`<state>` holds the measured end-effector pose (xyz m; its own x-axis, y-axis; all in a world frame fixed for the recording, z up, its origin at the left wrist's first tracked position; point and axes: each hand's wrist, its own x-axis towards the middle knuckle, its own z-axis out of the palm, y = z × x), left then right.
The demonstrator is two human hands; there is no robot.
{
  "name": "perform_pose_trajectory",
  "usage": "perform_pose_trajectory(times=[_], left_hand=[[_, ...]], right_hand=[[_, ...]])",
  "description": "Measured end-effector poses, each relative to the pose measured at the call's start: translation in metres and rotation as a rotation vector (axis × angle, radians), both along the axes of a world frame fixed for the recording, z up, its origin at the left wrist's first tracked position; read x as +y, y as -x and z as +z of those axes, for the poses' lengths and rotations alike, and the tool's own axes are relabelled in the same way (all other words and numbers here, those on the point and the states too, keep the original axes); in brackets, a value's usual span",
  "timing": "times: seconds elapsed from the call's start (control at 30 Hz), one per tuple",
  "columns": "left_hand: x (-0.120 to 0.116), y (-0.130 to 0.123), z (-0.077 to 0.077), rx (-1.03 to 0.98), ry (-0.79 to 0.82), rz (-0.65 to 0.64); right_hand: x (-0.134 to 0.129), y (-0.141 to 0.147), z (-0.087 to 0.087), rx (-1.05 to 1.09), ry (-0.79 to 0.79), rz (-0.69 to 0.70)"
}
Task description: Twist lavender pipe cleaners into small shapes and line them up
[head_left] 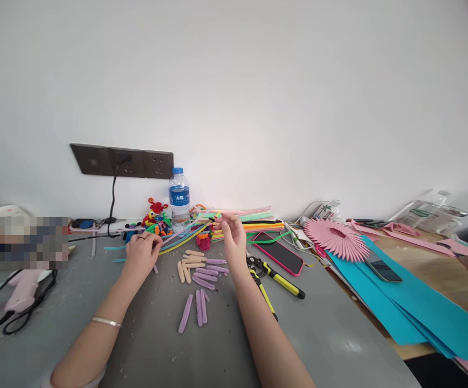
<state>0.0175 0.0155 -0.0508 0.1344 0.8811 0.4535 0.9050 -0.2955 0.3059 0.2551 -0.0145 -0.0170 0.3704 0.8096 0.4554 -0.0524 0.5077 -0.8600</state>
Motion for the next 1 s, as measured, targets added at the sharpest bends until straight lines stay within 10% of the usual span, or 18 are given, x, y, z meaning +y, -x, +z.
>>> perform_pose_trajectory(times=[0.7, 0.87, 1.0], left_hand=[[-0.012, -0.006, 0.022, -0.168, -0.081, -0.091], [-0.025, -0.013, 0.038, -0.361, -0.121, -0.259], [-0.040, -0.030, 0.038, -0.393, 0.234, -0.542]], right_hand=[[-0.001, 0.016, -0.015, -0.123, 0.183, 0.337], [-0.005, 0.017, -0.008, -0.102, 0.255, 0.488], [-0.013, 0.018, 0.001, -0.091, 0.281, 0.692]])
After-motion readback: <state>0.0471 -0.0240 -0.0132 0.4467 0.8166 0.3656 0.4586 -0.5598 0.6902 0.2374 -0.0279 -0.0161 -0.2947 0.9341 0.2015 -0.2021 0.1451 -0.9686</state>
